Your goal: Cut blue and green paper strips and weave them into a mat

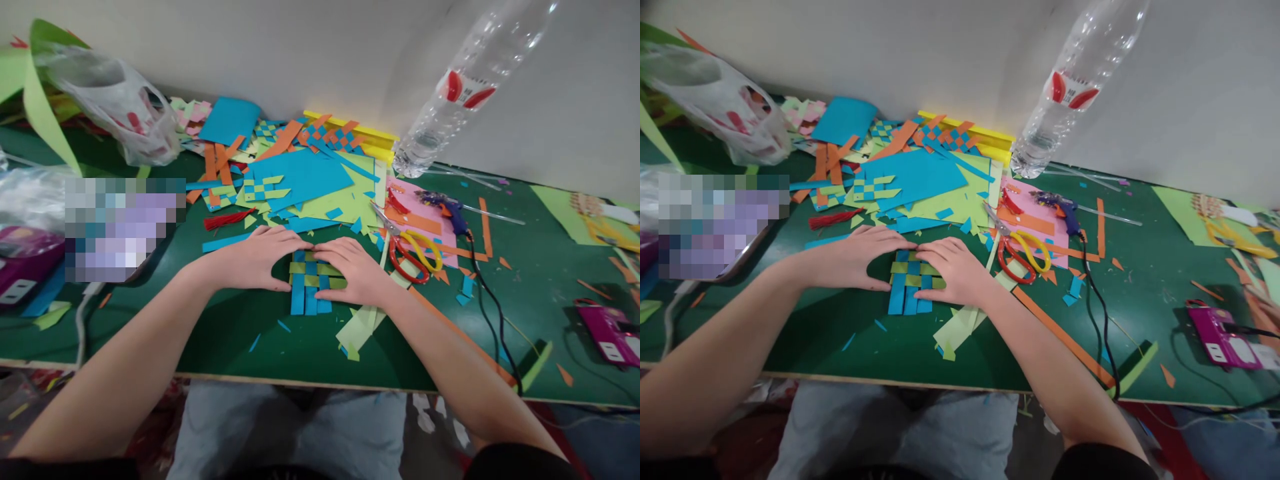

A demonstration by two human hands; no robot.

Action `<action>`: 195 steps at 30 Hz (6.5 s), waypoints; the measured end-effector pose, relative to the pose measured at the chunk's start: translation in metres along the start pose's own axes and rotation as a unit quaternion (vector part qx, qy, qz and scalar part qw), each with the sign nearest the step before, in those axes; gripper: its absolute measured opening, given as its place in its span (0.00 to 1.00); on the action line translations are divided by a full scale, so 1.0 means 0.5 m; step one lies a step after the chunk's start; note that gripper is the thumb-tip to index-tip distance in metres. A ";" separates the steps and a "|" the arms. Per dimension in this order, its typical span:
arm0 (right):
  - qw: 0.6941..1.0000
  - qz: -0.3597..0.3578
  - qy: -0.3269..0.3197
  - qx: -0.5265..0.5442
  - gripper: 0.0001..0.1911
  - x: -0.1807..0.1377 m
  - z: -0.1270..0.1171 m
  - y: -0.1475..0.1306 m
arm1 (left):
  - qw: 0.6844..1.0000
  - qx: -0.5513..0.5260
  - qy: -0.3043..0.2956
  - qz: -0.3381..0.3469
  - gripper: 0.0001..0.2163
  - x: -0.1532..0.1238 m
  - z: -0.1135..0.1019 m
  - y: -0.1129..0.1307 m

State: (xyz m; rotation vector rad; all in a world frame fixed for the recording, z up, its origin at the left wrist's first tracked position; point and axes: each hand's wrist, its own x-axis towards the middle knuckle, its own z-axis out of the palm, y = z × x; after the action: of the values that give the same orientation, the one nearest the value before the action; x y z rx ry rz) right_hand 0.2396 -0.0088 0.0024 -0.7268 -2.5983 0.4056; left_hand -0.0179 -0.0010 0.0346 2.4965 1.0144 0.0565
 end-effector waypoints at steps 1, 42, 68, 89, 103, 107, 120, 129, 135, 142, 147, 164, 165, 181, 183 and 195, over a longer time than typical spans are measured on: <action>1.000 0.001 0.000 0.003 0.29 0.000 -0.002 0.000 | 1.000 -0.003 -0.002 -0.001 0.33 0.000 -0.001 0.000; 0.988 0.051 -0.041 0.137 0.30 -0.006 -0.026 0.015 | 1.000 0.003 0.019 0.010 0.24 0.001 0.000 -0.008; 0.984 -0.011 0.106 -0.139 0.17 -0.009 -0.011 0.031 | 0.964 0.159 0.214 0.004 0.16 0.031 0.038 -0.011; 0.994 0.005 0.057 -0.096 0.04 -0.030 -0.037 -0.015 | 0.934 0.197 0.283 0.092 0.08 -0.001 0.050 -0.011; 0.997 0.004 0.018 -0.075 0.10 -0.031 -0.037 -0.002 | 0.977 0.101 0.155 0.103 0.15 0.007 0.068 0.013; 0.998 0.002 0.013 -0.066 0.11 -0.030 -0.036 -0.001 | 0.981 0.085 0.149 0.095 0.19 0.007 0.071 0.016; 0.999 -0.014 0.021 -0.041 0.08 -0.029 -0.035 0.000 | 0.988 0.070 0.107 0.084 0.27 0.007 0.079 0.014; 0.998 -0.020 0.039 -0.047 0.11 -0.030 -0.029 0.001 | 0.989 0.056 0.105 0.093 0.27 0.004 0.080 0.012; 0.994 -0.001 0.102 -0.048 0.09 -0.030 -0.036 -0.006 | 0.985 0.078 0.129 0.083 0.25 0.000 0.062 0.013; 0.997 0.023 0.041 -0.062 0.17 -0.028 -0.032 -0.004 | 0.980 0.070 0.162 0.090 0.24 -0.016 0.049 -0.002; 0.997 0.050 -0.012 -0.052 0.24 -0.031 -0.030 -0.003 | 0.990 0.057 0.127 0.032 0.40 -0.035 0.046 -0.026; 0.998 0.060 -0.023 -0.011 0.23 -0.036 -0.024 -0.003 | 0.984 0.063 0.155 0.066 0.29 -0.026 0.042 -0.040; 0.998 0.060 -0.025 -0.012 0.24 -0.036 -0.025 -0.003 | 0.983 0.065 0.156 0.067 0.29 -0.026 0.042 -0.040; 0.997 0.061 -0.037 -0.011 0.25 -0.035 -0.017 -0.007 | 0.982 0.070 0.159 0.080 0.25 -0.022 0.043 -0.033; 0.997 0.060 -0.040 -0.010 0.26 -0.034 -0.016 -0.008 | 0.981 0.070 0.161 0.084 0.25 -0.022 0.043 -0.034; 0.997 0.063 -0.039 0.001 0.26 -0.034 -0.016 -0.007 | 0.982 0.078 0.154 0.069 0.25 -0.022 0.047 -0.037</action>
State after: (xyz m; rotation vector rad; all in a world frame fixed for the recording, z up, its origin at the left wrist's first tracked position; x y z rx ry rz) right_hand 0.2549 -0.0198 0.0055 -0.8939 -2.6330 0.4829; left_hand -0.0332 -0.0057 0.0070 2.7587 0.9937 0.4345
